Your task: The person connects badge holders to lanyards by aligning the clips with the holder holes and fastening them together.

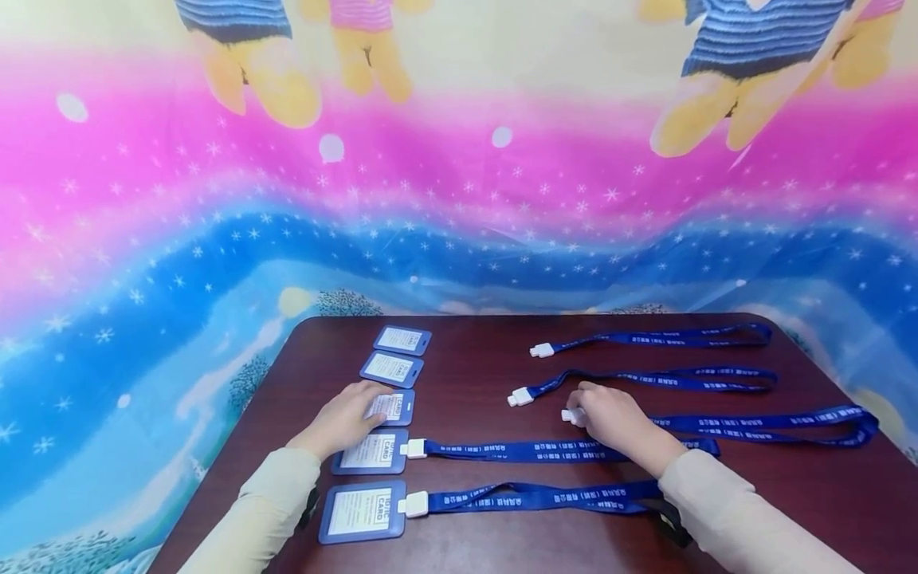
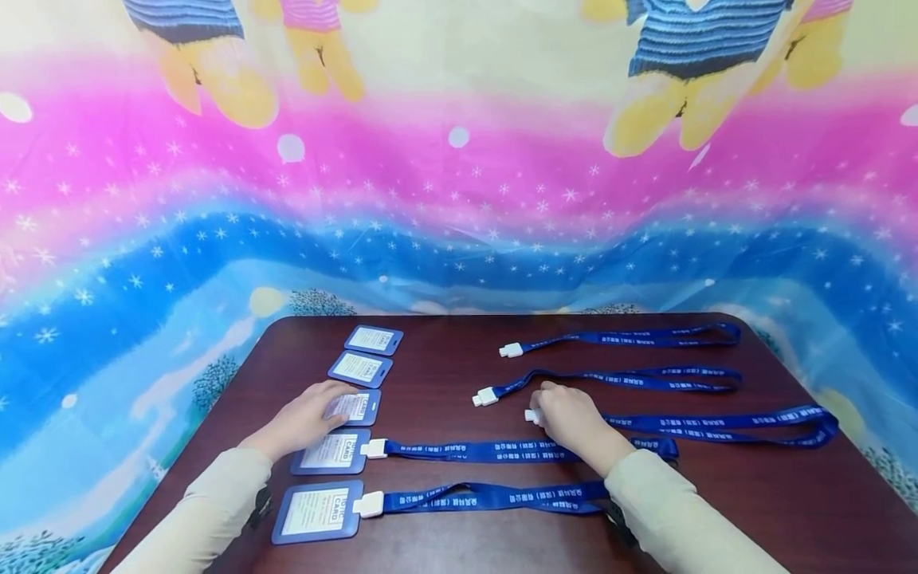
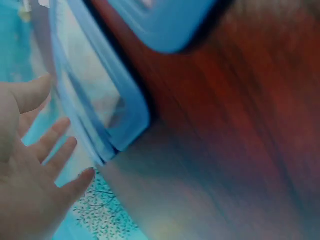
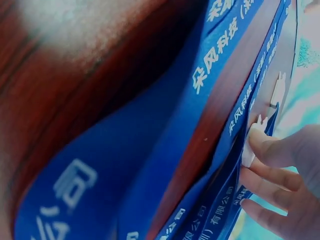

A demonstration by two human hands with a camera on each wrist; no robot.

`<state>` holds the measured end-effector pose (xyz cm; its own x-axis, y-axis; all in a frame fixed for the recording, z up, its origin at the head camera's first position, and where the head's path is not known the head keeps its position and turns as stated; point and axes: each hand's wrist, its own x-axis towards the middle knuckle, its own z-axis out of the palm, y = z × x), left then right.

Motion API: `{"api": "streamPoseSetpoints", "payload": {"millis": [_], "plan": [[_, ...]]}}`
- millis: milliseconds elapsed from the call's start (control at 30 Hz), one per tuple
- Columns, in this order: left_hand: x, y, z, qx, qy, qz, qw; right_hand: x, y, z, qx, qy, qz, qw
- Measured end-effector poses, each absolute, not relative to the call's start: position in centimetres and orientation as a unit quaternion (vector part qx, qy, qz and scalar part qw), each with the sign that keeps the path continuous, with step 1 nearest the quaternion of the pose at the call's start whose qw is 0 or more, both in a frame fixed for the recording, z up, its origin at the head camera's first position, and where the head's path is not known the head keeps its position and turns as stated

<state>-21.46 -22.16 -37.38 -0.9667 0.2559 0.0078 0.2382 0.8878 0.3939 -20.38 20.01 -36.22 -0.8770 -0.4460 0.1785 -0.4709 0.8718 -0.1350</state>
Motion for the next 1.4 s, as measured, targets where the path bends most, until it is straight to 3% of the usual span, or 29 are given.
{"api": "streamPoseSetpoints", "payload": {"millis": [500,733,1067,1400], "plan": [[-22.3,-21.7,-37.5,0.111,0.979,0.167,0.030,-21.1,18.7,-35.1,0.263,-0.960,0.065,0.065],[-22.4,-21.0,-37.5,0.100,0.983,0.150,0.032,-21.0,15.5,-34.7,0.283,-0.956,0.057,0.045],[-22.4,-20.1,-37.4,0.072,0.987,0.140,0.037,-21.6,10.1,-34.2,0.343,-0.936,0.030,0.075],[-22.3,-20.1,-37.4,0.082,0.987,0.131,0.038,-22.9,4.8,-34.3,0.344,-0.937,-0.012,0.058]]}}
